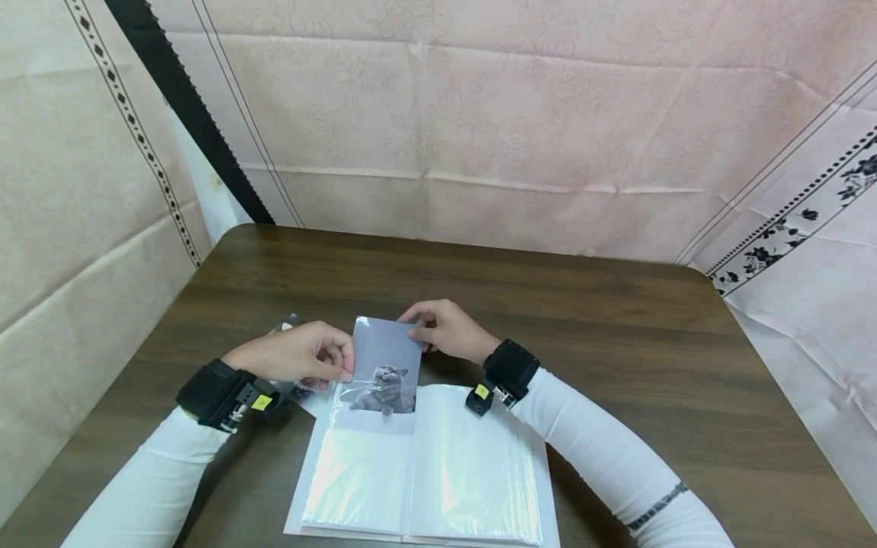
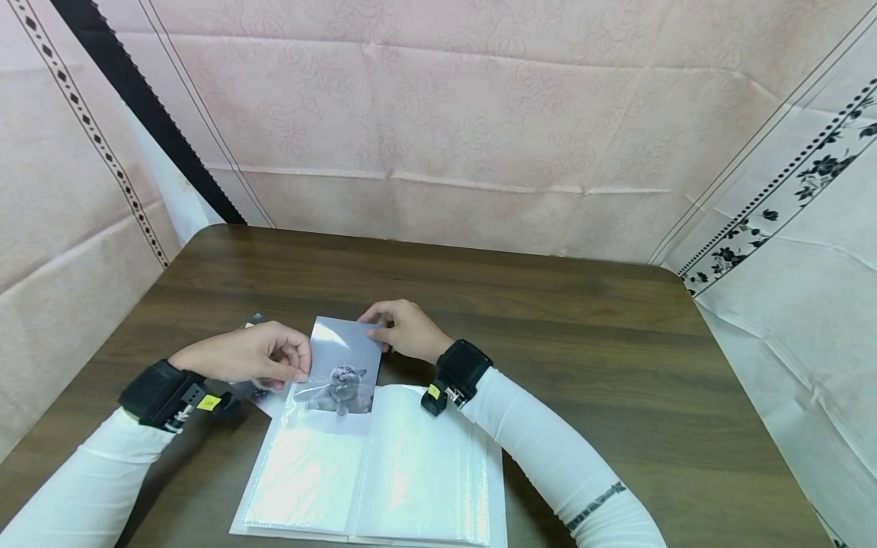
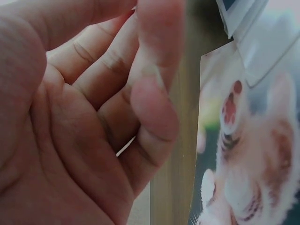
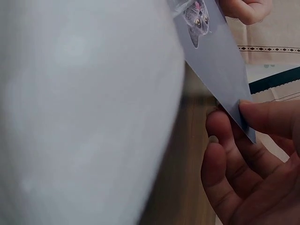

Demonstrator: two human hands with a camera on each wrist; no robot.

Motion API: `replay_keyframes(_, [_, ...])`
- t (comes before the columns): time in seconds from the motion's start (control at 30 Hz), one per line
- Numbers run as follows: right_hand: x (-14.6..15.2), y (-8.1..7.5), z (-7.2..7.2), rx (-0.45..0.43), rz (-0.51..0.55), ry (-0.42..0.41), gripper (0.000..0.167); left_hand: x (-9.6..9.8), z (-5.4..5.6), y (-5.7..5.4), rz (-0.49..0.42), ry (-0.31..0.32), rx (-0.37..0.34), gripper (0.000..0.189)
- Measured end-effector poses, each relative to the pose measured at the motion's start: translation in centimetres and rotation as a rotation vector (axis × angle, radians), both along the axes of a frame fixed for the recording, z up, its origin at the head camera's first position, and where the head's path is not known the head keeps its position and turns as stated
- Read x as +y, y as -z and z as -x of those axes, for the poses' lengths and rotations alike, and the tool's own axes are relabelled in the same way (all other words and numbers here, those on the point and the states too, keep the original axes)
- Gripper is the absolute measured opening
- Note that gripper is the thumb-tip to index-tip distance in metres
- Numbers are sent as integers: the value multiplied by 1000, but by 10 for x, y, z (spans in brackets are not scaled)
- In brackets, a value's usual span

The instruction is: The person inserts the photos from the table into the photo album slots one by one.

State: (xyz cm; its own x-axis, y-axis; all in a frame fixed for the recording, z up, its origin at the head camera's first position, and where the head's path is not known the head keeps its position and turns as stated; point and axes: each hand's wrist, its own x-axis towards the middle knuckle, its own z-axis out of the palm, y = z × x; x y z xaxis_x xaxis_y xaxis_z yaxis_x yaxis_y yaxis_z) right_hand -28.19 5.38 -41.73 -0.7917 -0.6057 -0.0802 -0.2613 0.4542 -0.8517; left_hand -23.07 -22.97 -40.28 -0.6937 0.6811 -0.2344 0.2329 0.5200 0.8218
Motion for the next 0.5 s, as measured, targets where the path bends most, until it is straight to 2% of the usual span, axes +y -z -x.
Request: replay_keyframes(0.5, [-1, -4, -3, 14, -31, -85, 21, -1, 3, 2, -17, 19, -9, 10])
